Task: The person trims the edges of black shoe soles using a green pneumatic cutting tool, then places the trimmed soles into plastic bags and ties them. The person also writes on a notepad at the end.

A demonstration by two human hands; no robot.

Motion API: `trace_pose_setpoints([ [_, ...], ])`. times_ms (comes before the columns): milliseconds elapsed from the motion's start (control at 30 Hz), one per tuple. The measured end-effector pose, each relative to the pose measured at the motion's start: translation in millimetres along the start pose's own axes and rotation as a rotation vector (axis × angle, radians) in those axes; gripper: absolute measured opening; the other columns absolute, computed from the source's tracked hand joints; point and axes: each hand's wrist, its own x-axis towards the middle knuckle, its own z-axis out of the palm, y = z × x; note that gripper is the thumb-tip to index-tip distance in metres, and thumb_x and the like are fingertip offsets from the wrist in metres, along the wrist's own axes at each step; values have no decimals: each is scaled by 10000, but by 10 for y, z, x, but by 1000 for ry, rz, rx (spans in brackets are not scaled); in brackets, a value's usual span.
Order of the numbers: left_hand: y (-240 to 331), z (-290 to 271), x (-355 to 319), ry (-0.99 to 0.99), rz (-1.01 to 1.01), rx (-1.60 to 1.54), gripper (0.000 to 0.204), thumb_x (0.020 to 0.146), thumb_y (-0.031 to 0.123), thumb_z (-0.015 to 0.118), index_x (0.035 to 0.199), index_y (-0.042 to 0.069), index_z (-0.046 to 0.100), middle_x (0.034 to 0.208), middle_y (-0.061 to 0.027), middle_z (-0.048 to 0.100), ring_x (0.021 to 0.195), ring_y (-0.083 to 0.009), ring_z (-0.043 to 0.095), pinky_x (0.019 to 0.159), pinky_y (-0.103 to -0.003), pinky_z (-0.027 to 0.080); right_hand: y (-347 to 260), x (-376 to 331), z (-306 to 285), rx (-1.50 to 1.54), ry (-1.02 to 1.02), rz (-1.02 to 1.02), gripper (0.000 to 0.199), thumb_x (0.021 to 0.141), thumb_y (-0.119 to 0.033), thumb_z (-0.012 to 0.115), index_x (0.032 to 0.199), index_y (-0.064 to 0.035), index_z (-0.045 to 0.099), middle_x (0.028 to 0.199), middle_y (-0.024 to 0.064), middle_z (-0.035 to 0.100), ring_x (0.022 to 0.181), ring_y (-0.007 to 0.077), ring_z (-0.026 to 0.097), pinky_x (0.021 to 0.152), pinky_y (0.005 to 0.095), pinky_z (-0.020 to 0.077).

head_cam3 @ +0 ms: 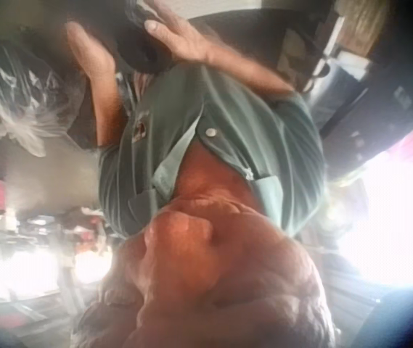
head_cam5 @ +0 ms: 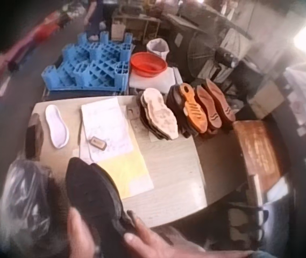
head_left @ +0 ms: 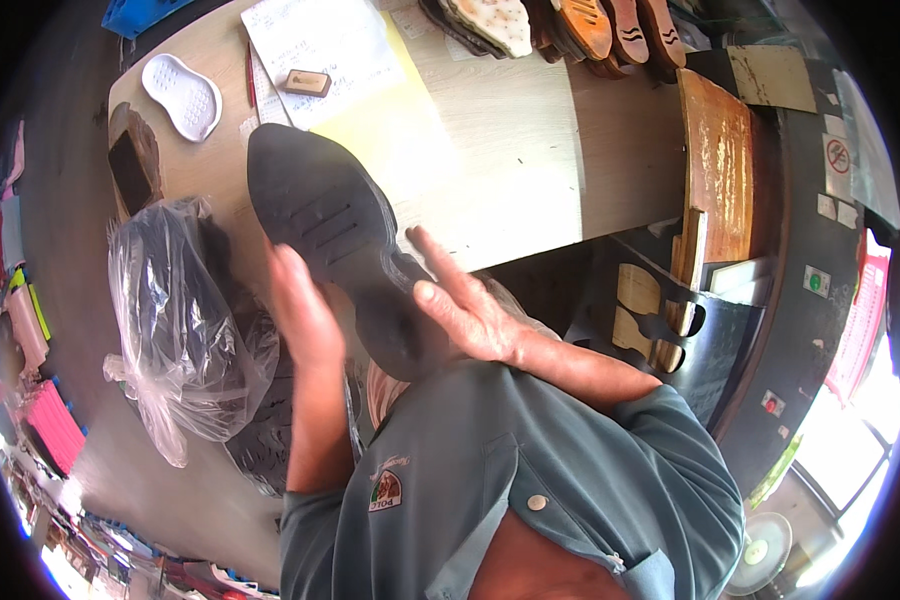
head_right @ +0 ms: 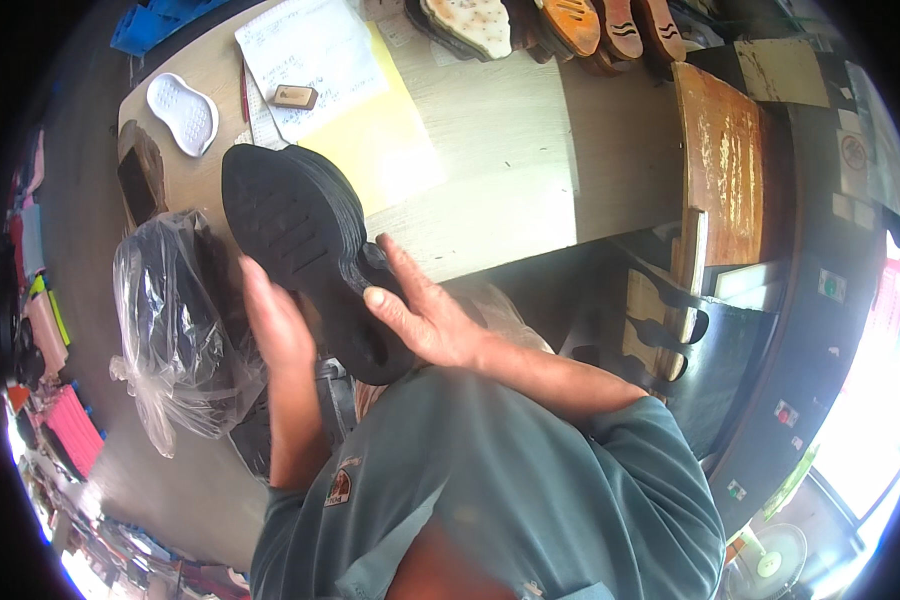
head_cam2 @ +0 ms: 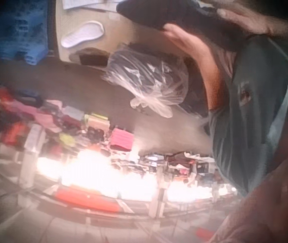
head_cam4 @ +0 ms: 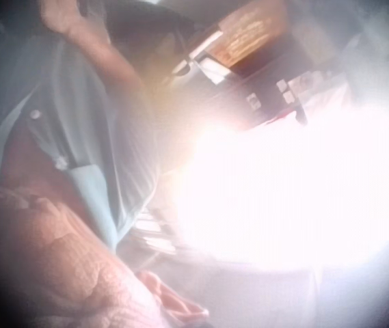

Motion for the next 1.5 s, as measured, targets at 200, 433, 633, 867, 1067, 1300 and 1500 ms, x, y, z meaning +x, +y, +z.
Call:
trace_pose_setpoints([
  [200,-159,226,-388,95,-54,193,749,1119,327,533,1665,-61,198,1711,-263,264,1547,-333,330,1277,-433,233,202,40,207,-12,-21,13,1001,1073,-617,489,1671,86,101,1752,305,96,1647,396,69,1338,427,90],
  [433,-273,48,-174,72,-10,401,690,1106,308,570,1636,-59,324,1654,-263,396,1455,-315,474,1220,-401,369,-154,59,-258,-101,-99,-36,979,1063,-717,389,1646,61,275,1722,284,247,1619,398,206,1333,451,169],
  [633,420,180,-321,373,153,442,598,1149,318,470,1608,-57,391,1664,-263,392,1508,-344,425,1247,-424,345,-922,-1035,-1500,347,-517,-945,913,1072,-688,393,1504,104,532,1581,326,457,1439,451,468,1198,503,364],
  [867,1041,1341,-370,307,461,521,529,1162,264,454,1562,-81,444,1618,-285,447,1478,-363,454,1253,-448,332,-1391,-1870,-2384,157,-400,-1575,827,1039,-578,595,1442,142,543,1451,354,538,1314,466,569,1086,542,463],
  [1067,983,2188,-552,161,345,270,483,1137,227,505,1500,-92,520,1548,-276,532,1389,-362,544,1190,-438,414,-1442,-2347,-4545,-634,1110,-994,162,950,-188,772,966,-27,777,941,121,770,805,261,732,732,363,576],
  [1300,903,2595,-611,101,513,579,420,1128,197,522,1404,-110,601,1367,-291,661,1251,-368,636,1090,-421,491,-1525,-2766,-7584,-1759,2026,-28,428,904,-382,783,1245,-130,729,1431,119,604,1427,349,466,1152,515,387],
  [1500,860,2754,-594,96,536,592,378,1122,208,561,1327,-90,673,1269,-271,713,1166,-360,680,1030,-423,530,-1135,-3100,-8088,-1774,1962,-16,173,964,-303,705,1054,-195,806,1196,-53,721,1203,228,623,1030,464,461],
])
